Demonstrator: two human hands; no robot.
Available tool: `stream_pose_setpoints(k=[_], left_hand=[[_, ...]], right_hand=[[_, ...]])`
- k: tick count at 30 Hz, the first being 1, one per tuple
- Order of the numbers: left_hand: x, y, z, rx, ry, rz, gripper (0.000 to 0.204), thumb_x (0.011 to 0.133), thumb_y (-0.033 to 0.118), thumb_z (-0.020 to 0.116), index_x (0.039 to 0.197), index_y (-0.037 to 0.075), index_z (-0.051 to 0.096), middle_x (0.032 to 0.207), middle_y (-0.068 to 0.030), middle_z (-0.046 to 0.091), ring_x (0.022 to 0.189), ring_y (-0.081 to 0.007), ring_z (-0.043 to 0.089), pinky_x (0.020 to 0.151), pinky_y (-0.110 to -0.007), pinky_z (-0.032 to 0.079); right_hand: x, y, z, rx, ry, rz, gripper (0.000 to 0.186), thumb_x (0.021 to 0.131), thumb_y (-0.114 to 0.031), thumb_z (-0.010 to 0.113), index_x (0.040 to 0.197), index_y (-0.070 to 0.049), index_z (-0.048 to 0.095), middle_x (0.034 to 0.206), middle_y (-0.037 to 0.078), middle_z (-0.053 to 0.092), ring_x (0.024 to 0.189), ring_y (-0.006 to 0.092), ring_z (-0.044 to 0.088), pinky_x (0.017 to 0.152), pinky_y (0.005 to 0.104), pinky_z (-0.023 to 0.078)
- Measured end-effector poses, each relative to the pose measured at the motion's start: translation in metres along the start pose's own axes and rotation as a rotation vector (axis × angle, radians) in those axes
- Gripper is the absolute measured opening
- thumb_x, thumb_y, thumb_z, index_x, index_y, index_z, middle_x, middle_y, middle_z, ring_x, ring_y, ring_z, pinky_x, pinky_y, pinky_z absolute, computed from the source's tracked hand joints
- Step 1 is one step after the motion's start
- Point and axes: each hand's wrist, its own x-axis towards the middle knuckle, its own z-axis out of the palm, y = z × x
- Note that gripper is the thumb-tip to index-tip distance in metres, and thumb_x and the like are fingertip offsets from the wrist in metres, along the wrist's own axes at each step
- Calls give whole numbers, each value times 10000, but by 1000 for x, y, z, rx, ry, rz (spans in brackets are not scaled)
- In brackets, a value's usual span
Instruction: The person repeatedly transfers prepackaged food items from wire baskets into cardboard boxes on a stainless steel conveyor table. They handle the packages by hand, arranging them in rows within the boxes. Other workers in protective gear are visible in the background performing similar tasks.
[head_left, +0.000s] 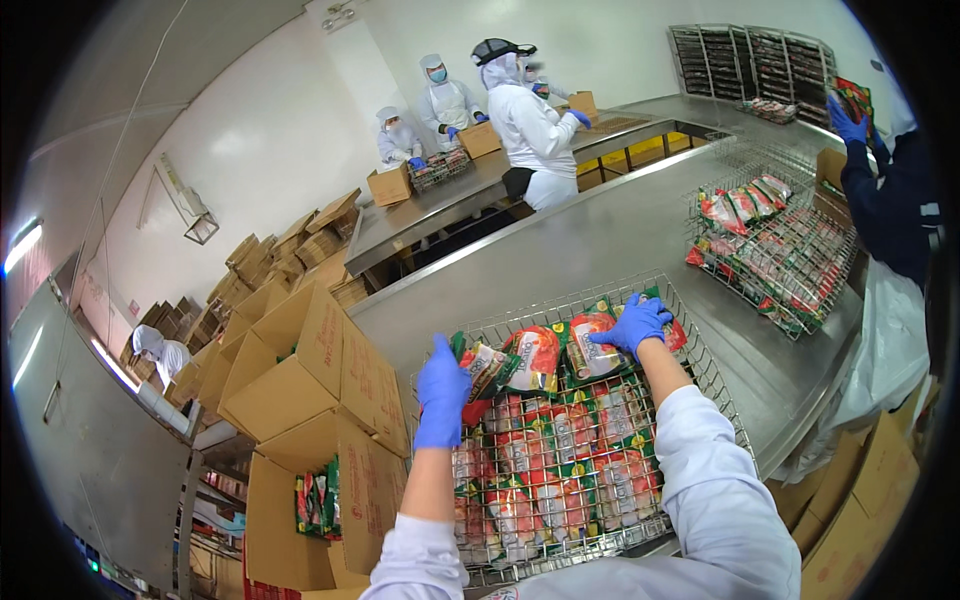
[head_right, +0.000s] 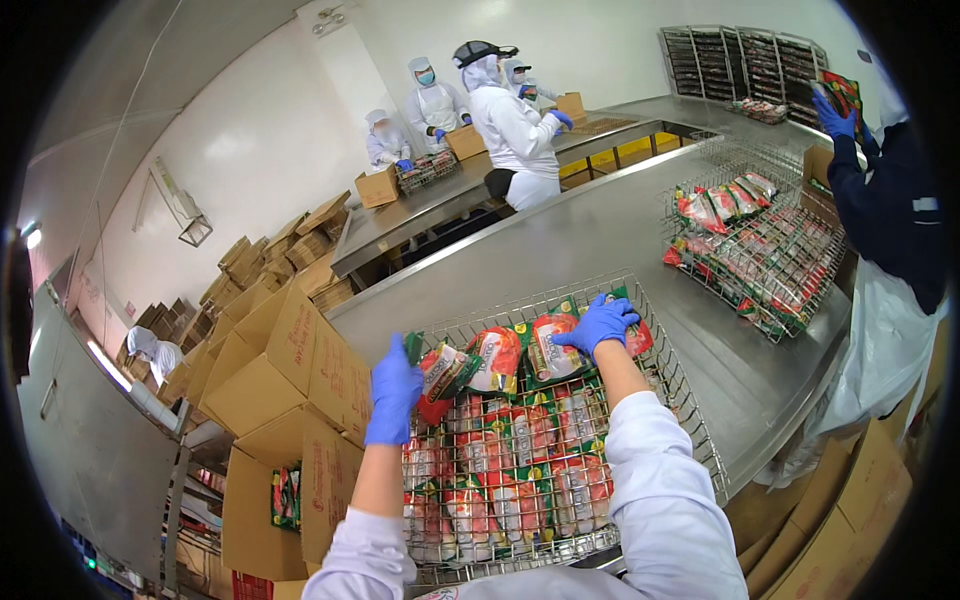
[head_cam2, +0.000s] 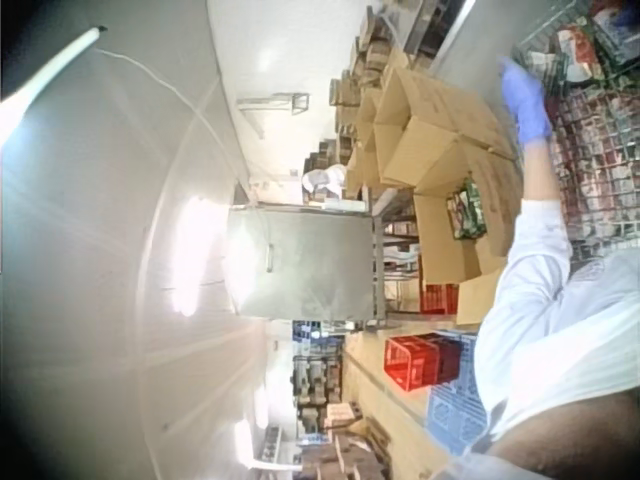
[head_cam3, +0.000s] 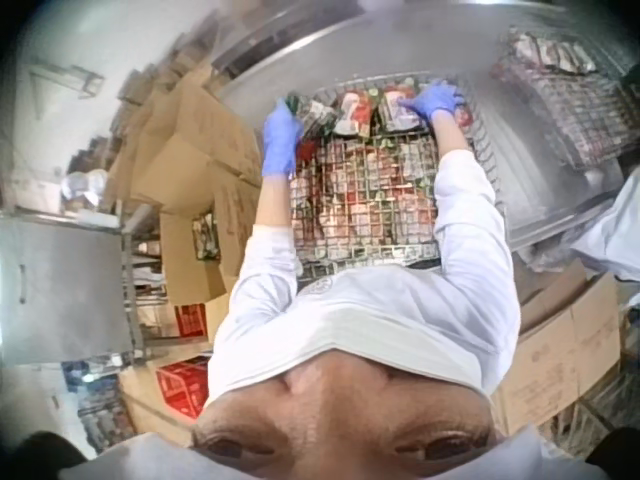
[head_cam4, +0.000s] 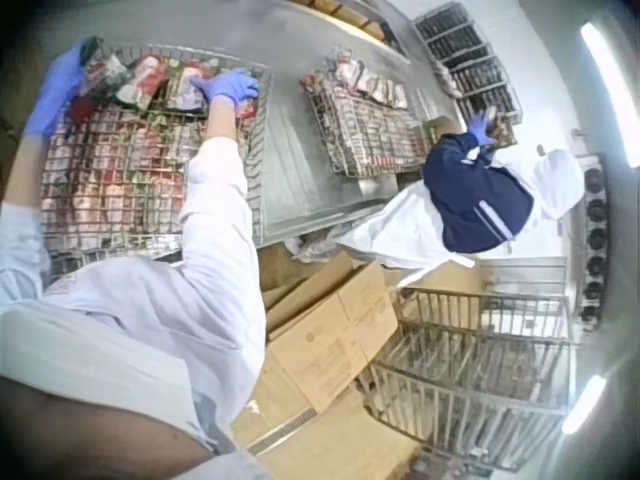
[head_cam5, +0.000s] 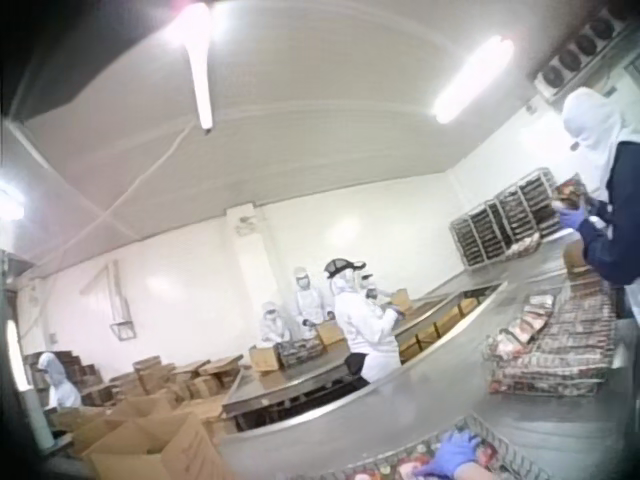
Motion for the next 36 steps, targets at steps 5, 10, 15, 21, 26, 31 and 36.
stream_pose_setpoints(k=[5, 10, 15, 21, 26, 31, 36], left_hand=[[9, -15, 48, 299, -272, -35, 1233, 525, 374, 808, 1395, 137, -33, 1394, -219, 210, 1291, -387, 205, 970, -566, 282], [36, -44, 58, 283, -190, -4, 1060, 592, 256, 749, 1388, 115, 62, 1219, -219, 439, 1110, -365, 454, 914, -531, 354], [47, -14, 64, 402, -64, -74, 885, 626, 192, 684, 1346, 15, 199, 1030, -188, 575, 930, -325, 585, 783, -416, 475], [53, -41, 80, 386, -25, -18, 783, 653, 236, 662, 1277, -67, 298, 910, -197, 606, 857, -342, 602, 723, -380, 490], [88, -34, 31, 254, -406, -50, 468, 640, 238, 632, 1025, -23, 580, 954, -217, 614, 909, -344, 597, 780, -382, 487], [81, -33, 39, 336, -267, -54, 383, 589, 239, 645, 908, 27, 655, 940, -202, 623, 887, -340, 606, 781, -385, 491], [66, -38, 36, 226, -139, -100, 349, 604, 234, 648, 888, 30, 651, 934, -229, 611, 872, -356, 601, 759, -411, 488]], right_hand=[[-11, -2, -12, 101, -4, 180, 1137, 497, -643, 714, 1366, -100, 221, 1377, 308, 150, 1234, 524, 194, 927, 668, 199], [-15, -6, -15, 211, -120, 69, 880, 612, -527, 708, 1325, -176, 331, 1391, 299, 100, 1212, 558, 189, 918, 684, 178], [-4, 8, -7, 208, -140, 18, 783, 620, -499, 709, 1266, -167, 418, 1391, 300, 95, 1213, 565, 165, 923, 679, 162], [-19, -10, 6, 183, 13, 31, 857, 581, -558, 696, 1290, -185, 391, 1389, 305, 90, 1237, 560, 89, 945, 672, 107], [-22, -26, 22, 171, 58, -42, 880, 589, -591, 670, 1256, -61, 448, 1387, 340, 17, 1300, 458, -69, 970, 658, 3], [-23, -66, 25, 163, -46, -80, 763, 598, -502, 684, 1185, -44, 519, 1354, 301, 232, 1288, 468, 80, 995, 625, 47], [-2, -49, -3, 175, -62, -168, 465, 644, -407, 632, 990, -97, 647, 1204, 188, 500, 1183, 434, 348, 994, 564, 194]])
